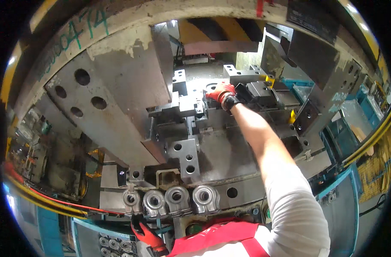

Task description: Loading metal rings into a large hydraulic press machine and operating the control panel buttons to stamp the parts.

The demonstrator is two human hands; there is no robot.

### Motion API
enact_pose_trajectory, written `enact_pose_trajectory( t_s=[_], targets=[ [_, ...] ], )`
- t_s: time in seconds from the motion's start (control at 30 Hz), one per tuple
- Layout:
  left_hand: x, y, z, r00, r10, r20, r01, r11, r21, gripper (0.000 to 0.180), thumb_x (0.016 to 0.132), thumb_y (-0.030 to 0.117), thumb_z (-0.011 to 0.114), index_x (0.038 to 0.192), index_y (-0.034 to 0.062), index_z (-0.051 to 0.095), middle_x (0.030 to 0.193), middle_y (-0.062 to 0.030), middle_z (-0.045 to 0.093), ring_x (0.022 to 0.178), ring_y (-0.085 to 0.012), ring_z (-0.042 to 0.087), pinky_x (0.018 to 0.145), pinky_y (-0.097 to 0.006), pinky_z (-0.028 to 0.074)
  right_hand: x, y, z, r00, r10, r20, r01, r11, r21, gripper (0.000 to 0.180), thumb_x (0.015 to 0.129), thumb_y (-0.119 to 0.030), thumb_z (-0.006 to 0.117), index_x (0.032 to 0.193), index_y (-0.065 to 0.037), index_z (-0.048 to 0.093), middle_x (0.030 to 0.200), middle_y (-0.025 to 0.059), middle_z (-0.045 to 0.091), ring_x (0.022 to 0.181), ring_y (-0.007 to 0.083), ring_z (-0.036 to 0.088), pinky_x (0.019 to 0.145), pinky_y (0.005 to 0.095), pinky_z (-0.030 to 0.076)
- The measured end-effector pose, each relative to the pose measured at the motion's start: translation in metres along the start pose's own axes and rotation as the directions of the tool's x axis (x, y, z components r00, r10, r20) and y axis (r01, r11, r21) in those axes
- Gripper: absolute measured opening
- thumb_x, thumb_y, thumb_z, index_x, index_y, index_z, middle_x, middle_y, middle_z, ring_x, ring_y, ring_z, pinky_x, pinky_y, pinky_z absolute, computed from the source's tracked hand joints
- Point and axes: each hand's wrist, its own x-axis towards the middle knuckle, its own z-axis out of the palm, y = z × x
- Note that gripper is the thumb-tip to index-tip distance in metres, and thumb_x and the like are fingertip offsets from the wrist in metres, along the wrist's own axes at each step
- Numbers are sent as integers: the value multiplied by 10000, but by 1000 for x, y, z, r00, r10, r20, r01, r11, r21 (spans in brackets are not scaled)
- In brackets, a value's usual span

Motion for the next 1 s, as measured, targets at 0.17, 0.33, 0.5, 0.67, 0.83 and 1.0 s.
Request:
enact_pose_trajectory(
  t_s=[0.17, 0.33, 0.5, 0.67, 0.83, 1.0],
  targets=[
    [2, -31, -4, 998, -61, -13, 61, 998, -4, 402, 867, 80, 535, 1226, -61, 421, 1202, -157, 506, 1076, -235, 508, 961, -336, 390, 48, -11, 37, 913, -42, 405, 89, 991, -99, 565, 685, -589, 540, 1055, -172, 634, 1110, 40, 616, 966, 267, 596, 799, 402, 458],
    [0, -39, 7, 992, -125, -32, 121, 985, -120, 437, 859, 72, 546, 1246, -69, 396, 1214, -168, 492, 1095, -243, 495, 948, -337, 405, 30, -2, 39, 987, -36, 160, 44, 998, -50, 649, 707, -603, 513, 1126, -113, 594, 1170, 113, 575, 1082, 279, 538, 902, 386, 406],
    [-7, -16, -3, 997, 33, -70, -28, 998, 62, 471, 867, 73, 537, 1280, -67, 361, 1284, -180, 438, 1123, -246, 471, 982, -348, 359, -91, -43, -41, 987, -58, 147, 62, 998, -26, 791, 745, -604, 487, 1303, -54, 379, 1328, 197, 389, 1194, 393, 399, 967, 424, 337],
    [-26, -61, -24, 955, -293, -46, 297, 945, 141, 502, 860, 135, 571, 1282, -47, 369, 1253, -149, 484, 1132, -235, 463, 979, -332, 337, -260, -11, -36, 860, -494, -125, 505, 791, 345, 718, 766, -417, 613, 1280, 25, 378, 1261, 251, 427, 1215, 388, 370, 1000, 421, 307],
    [-64, -84, -43, 554, -715, 426, 689, 681, 246, 539, 805, 193, 653, 1250, 12, 408, 1030, -64, 558, 809, -159, 553, 670, -248, 461, -405, 97, -9, 980, -197, 4, 149, 753, 640, 526, 772, -221, 654, 1219, -10, 477, 1236, 235, 456, 1163, 358, 422, 998, 411, 308],
    [-104, -88, -25, 581, -547, 603, 314, 834, 454, 590, 736, 125, 711, 1227, 18, 402, 1055, -95, 568, 859, -186, 574, 716, -295, 483, -522, 254, 116, 879, 465, 104, -450, 739, 501, 643, 758, -207, 668, 1286, 13, 374, 1299, 224, 393, 1205, 347, 376, 1013, 394, 295]
  ],
)
